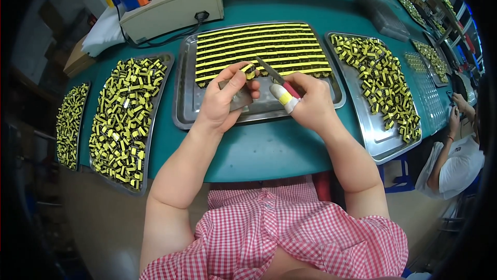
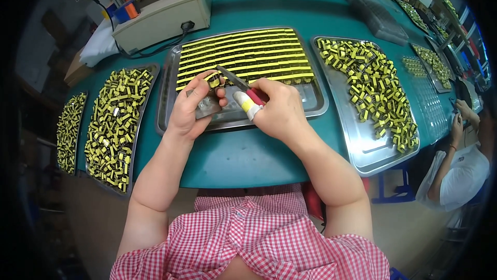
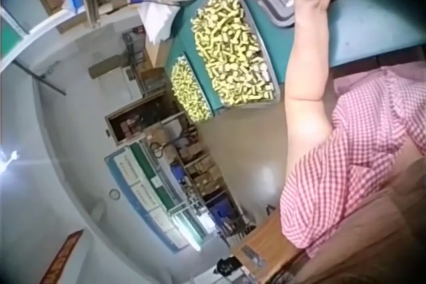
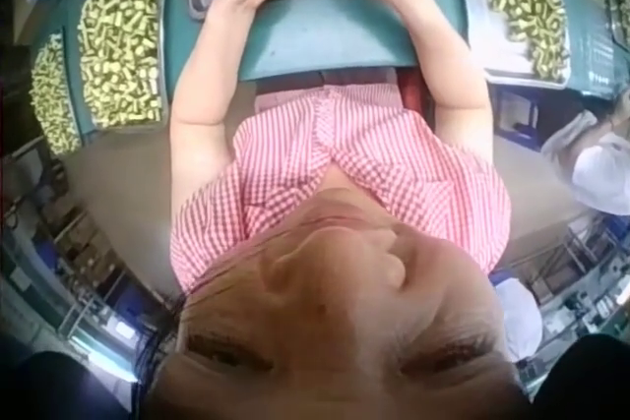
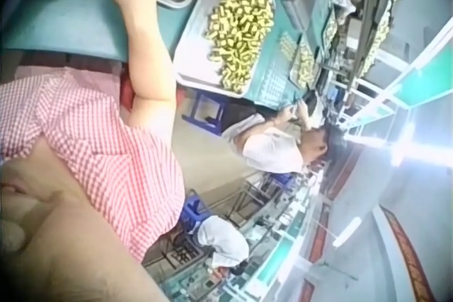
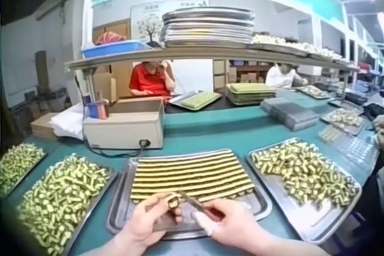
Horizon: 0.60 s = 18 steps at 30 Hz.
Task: The person assembles small yellow and black patterned components into a grid tray using pliers.
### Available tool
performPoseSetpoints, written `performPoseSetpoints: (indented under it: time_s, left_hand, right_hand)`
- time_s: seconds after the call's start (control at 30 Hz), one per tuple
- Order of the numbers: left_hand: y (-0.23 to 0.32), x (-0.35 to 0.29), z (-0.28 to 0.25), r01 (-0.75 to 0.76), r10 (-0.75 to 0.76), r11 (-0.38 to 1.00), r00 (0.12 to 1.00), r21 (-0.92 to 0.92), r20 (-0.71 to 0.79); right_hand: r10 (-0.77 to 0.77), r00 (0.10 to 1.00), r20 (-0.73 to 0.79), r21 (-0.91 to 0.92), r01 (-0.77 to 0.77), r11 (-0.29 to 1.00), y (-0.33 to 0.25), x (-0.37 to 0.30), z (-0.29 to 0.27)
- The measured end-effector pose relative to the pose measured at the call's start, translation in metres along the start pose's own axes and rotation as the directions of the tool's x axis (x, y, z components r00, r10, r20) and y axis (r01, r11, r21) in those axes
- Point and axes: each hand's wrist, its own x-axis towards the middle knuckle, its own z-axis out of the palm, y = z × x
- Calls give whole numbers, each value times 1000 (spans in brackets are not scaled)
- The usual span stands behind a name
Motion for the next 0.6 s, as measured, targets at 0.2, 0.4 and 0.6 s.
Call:
performPoseSetpoints:
  time_s: [0.2,0.4,0.6]
  left_hand:
    - [2,-1,2,-54,58,996,997,74,-50]
    - [3,-1,3,-109,122,982,990,156,-76]
    - [3,-1,2,-143,168,964,981,224,-96]
  right_hand:
    - [-104,994,-42,-137,97,986,-1,-1,-1]
    - [-222,969,-107,-231,193,954,3,-1,-2]
    - [-227,966,-120,-244,193,950,4,0,-5]
